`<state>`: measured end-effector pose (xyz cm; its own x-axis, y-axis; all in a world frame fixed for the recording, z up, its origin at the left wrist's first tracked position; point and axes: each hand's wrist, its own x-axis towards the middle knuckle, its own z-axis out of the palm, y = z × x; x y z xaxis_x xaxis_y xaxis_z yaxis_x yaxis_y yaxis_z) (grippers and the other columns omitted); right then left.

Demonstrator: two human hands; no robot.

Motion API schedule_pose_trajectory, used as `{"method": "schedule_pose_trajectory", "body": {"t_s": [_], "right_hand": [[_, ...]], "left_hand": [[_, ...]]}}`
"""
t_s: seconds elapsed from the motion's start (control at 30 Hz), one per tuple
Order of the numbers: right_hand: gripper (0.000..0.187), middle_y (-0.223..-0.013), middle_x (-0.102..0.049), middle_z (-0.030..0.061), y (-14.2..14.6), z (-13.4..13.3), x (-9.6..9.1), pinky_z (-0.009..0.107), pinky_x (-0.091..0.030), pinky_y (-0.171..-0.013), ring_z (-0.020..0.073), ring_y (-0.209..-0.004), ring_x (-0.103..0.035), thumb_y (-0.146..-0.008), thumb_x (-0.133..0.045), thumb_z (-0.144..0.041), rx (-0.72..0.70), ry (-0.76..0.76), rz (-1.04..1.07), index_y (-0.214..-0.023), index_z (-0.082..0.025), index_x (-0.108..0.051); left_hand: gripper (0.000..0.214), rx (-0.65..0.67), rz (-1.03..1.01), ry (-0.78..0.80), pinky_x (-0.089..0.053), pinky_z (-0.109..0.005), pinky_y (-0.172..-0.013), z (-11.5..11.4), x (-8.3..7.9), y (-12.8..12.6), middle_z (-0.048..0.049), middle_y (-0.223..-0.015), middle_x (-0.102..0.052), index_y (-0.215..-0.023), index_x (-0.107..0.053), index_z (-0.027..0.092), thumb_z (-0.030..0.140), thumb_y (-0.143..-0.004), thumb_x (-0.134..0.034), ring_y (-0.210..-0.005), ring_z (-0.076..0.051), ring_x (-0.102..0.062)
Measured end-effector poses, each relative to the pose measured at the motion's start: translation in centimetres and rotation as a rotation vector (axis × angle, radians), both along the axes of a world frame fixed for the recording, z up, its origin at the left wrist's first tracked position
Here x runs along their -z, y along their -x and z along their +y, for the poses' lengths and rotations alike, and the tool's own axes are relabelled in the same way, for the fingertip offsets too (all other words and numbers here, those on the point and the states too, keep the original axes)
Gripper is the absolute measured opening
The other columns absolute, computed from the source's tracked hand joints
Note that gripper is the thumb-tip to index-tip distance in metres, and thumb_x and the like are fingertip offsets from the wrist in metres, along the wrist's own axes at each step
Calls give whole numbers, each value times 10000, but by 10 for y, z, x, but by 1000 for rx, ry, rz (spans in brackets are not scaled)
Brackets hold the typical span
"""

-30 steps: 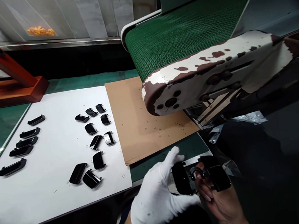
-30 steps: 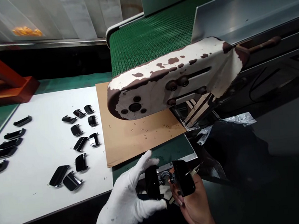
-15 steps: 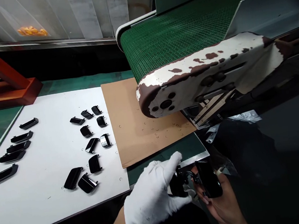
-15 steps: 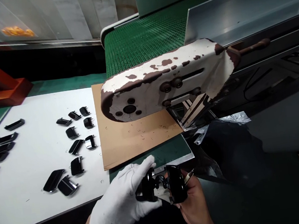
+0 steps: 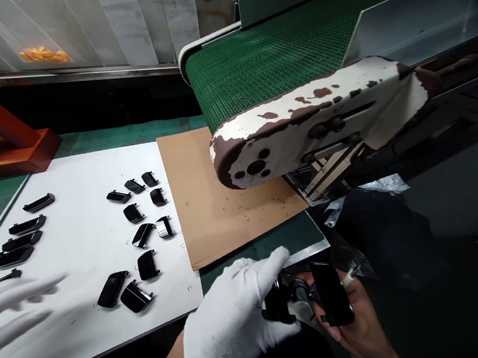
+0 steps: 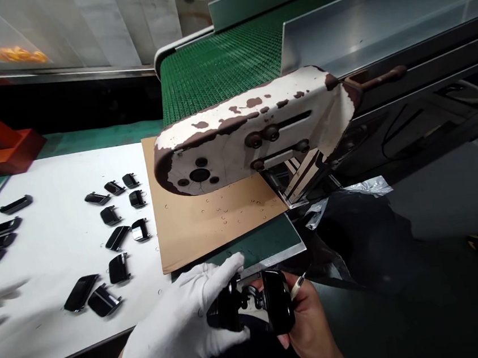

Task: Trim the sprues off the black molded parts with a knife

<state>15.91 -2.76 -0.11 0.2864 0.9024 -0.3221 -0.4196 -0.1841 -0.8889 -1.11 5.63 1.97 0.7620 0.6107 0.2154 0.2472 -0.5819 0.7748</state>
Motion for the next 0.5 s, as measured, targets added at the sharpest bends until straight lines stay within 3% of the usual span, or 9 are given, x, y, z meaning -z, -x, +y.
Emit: {"method": "schedule_pose_trajectory", "body": {"t_s": [0.13,0.3,0.43,0.5], "right_hand": [[394,-346,-419,-76,1,1,0,159,-206,-312,18,-288,-245,-527,-871,-543,-4,9,55,-633,-196,-718],[283,-559,-636,-20,5,4,12,150,-291,-351,-4,-321,-302,-579,-877,-410,22,16,165,-671,-206,-705],[306,-373,-428,-103,14,2,31,122,-160,-294,-19,-262,-167,-602,-857,-445,-38,31,272,-649,-207,-670],[358,-361,-414,-109,23,0,38,138,-119,-254,-19,-238,-96,-608,-831,-520,-60,27,301,-613,-212,-649]], "left_hand": [[877,-45,-25,53,-550,-339,-797,-7,5,1,-19,-1003,-687,-1460,-304,322,317,-741,-805,-835,-213,-654],[918,-242,-99,-47,-584,-322,-865,-23,20,3,-39,-1197,-678,-1442,-335,333,308,-675,-838,-1012,-242,-690],[904,-372,-175,-89,-597,-343,-893,-34,26,2,-44,-1177,-697,-1392,-410,306,251,-601,-844,-992,-256,-712],[863,-388,-259,-49,-611,-346,-872,-39,26,-3,-38,-1146,-705,-1357,-451,303,250,-585,-834,-973,-259,-719]]}}
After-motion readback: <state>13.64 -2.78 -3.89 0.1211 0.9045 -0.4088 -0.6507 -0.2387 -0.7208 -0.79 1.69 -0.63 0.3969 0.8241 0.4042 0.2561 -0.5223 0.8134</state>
